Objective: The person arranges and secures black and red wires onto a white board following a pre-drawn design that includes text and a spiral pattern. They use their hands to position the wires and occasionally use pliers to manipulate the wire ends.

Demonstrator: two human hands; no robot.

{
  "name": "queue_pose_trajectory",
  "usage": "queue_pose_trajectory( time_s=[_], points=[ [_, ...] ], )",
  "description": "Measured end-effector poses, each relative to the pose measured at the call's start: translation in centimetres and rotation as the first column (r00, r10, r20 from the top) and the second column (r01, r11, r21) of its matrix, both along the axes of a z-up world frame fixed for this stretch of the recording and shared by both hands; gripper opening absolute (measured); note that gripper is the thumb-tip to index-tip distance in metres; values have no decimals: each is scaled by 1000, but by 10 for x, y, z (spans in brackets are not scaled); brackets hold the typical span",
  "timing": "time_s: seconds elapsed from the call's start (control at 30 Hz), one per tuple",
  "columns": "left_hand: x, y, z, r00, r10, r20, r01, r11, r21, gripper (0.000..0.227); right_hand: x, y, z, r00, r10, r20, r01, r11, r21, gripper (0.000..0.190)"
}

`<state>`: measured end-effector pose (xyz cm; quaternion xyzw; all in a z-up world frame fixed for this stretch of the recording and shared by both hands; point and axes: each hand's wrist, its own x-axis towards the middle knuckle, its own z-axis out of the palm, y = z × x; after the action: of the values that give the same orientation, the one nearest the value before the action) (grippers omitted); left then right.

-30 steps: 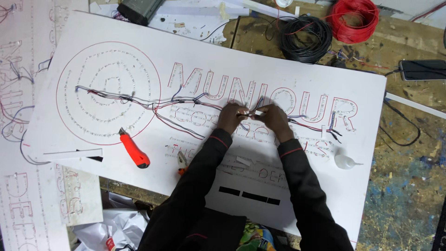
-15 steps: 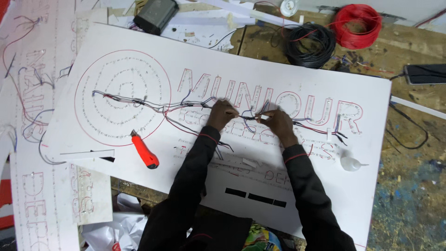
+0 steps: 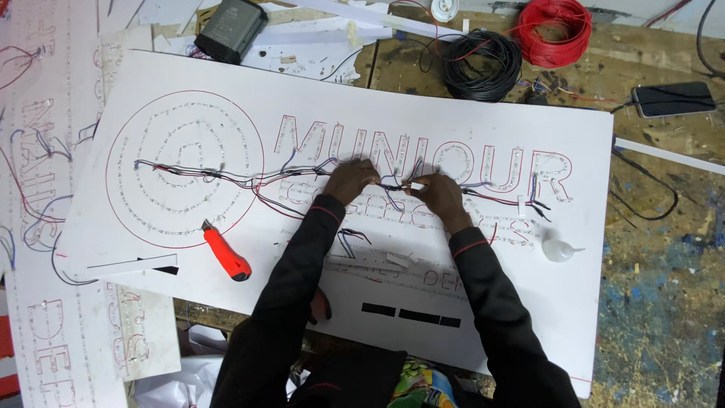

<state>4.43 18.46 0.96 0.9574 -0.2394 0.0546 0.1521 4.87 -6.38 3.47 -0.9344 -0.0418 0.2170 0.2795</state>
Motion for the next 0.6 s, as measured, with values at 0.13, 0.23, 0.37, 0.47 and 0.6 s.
queue_pose_trajectory(
  time_s=[0.13,0.23,0.37,0.47,0.6],
  points=[
    [6,3,4,997,-39,-63,30,990,-135,11,1,1,-2,1000,4,18,-4,1000,-8,37],
    [1,3,2,995,-45,-90,24,975,-219,11,-1,1,-4,999,8,31,-7,1000,-12,36],
    [-2,-1,-2,994,-24,-106,-6,961,-277,14,-3,3,-12,997,-16,74,15,1000,4,36],
    [0,3,-1,992,-30,-123,-8,955,-297,10,-15,11,-23,990,-99,98,96,995,41,40],
    [-1,5,1,991,-37,-131,-4,953,-303,11,-42,32,-36,982,-167,84,167,986,9,46]
  ],
)
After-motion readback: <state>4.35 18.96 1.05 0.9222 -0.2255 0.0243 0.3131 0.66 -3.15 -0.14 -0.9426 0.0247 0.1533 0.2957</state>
